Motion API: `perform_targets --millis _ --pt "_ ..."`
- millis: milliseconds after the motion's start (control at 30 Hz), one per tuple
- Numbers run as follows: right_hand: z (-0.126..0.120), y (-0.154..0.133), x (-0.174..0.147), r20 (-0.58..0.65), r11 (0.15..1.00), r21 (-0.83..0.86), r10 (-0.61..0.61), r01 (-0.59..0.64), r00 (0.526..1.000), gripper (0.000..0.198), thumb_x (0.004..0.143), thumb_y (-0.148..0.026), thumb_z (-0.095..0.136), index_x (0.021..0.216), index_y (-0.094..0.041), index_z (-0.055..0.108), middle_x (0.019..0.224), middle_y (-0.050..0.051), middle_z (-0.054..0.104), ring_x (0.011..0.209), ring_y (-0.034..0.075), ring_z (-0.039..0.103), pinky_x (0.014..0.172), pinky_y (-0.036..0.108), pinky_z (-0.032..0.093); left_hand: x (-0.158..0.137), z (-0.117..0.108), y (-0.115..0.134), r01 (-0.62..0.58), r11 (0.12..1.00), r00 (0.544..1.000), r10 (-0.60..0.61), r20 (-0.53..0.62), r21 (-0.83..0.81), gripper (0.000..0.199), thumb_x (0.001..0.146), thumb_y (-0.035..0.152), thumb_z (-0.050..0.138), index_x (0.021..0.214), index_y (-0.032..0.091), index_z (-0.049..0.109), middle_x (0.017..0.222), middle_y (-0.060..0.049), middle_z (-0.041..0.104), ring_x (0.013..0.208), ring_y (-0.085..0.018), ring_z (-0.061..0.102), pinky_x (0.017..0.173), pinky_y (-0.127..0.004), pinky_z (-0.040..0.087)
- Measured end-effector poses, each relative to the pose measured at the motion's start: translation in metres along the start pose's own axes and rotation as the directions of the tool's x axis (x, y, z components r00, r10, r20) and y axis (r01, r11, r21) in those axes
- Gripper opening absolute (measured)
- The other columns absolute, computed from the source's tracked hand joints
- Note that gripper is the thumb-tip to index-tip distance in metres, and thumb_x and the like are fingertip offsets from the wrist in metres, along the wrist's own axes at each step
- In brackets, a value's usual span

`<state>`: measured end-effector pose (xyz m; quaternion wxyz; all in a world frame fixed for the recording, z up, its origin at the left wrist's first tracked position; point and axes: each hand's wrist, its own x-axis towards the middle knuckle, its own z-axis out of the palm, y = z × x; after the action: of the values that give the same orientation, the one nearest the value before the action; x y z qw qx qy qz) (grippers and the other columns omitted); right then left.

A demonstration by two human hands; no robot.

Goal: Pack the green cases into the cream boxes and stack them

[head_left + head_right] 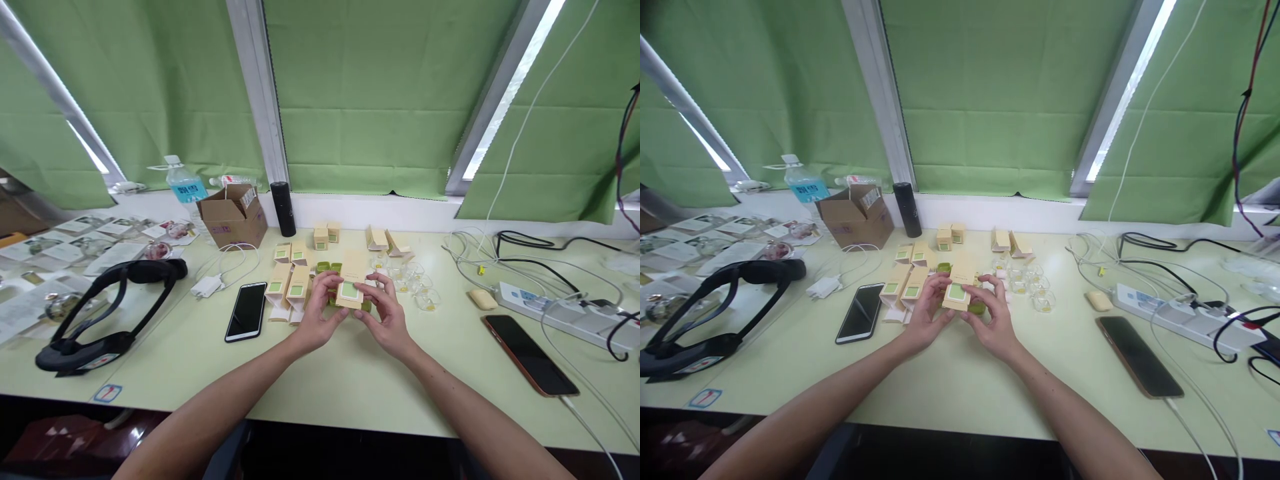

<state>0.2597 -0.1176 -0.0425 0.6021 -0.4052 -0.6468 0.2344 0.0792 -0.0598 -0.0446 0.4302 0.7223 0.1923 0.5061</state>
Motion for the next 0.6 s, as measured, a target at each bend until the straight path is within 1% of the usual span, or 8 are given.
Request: perform_targets --millis 133,300,433,600 --pt "0.0003 -0.0006 0.0001 -0.02 1.0 -0.021 0.005 -0.005 1.0 0.037 0.09 -0.028 0.071 0.127 -0.031 0.07 0.136 0.012 0.045 0.132 0.029 0.051 0.095 0.043 0.06 0.0003 0.001 -0.0006 -0.005 1.0 1.0 0.005 -0.015 0.013 0.045 0.092 0.042 0.07 0.131 0.027 0.052 0.144 -0.013 0.039 0.131 -0.03 0.051 0.102 -0.043 0.051" --pt "0.0007 -0.0006 0.0002 -0.033 1.0 -0.011 -0.003 0.003 0.999 0.034 0.091 -0.029 0.07 0.125 -0.032 0.071 0.136 0.011 0.044 0.127 0.027 0.055 0.093 0.041 0.061 0.0009 0.0007 -0.0027 -0.013 0.999 0.999 0.015 -0.045 0.049 0.04 0.091 0.038 0.071 0.127 0.028 0.056 0.141 -0.012 0.041 0.128 -0.028 0.053 0.099 -0.041 0.052" --pt "0.0009 0.0 0.0001 -0.041 1.0 -0.008 0.012 -0.013 0.999 0.03 0.093 -0.031 0.069 0.122 -0.032 0.073 0.136 0.011 0.044 0.116 0.024 0.061 0.093 0.041 0.06 0.0014 0.0008 -0.0039 -0.014 0.997 0.998 0.018 -0.06 0.071 0.037 0.091 0.034 0.071 0.125 0.028 0.058 0.137 -0.011 0.043 0.126 -0.027 0.054 0.097 -0.04 0.054" --pt "0.0003 0.0021 -0.0003 -0.029 0.999 0.011 0.035 -0.035 0.999 0.028 0.093 -0.031 0.069 0.121 -0.033 0.073 0.135 0.01 0.044 0.096 0.018 0.065 0.092 0.042 0.06 0.0017 0.0019 -0.0045 -0.005 0.996 0.997 0.011 -0.076 0.084 0.035 0.091 0.03 0.071 0.123 0.028 0.059 0.132 -0.01 0.045 0.124 -0.026 0.054 0.095 -0.038 0.054"
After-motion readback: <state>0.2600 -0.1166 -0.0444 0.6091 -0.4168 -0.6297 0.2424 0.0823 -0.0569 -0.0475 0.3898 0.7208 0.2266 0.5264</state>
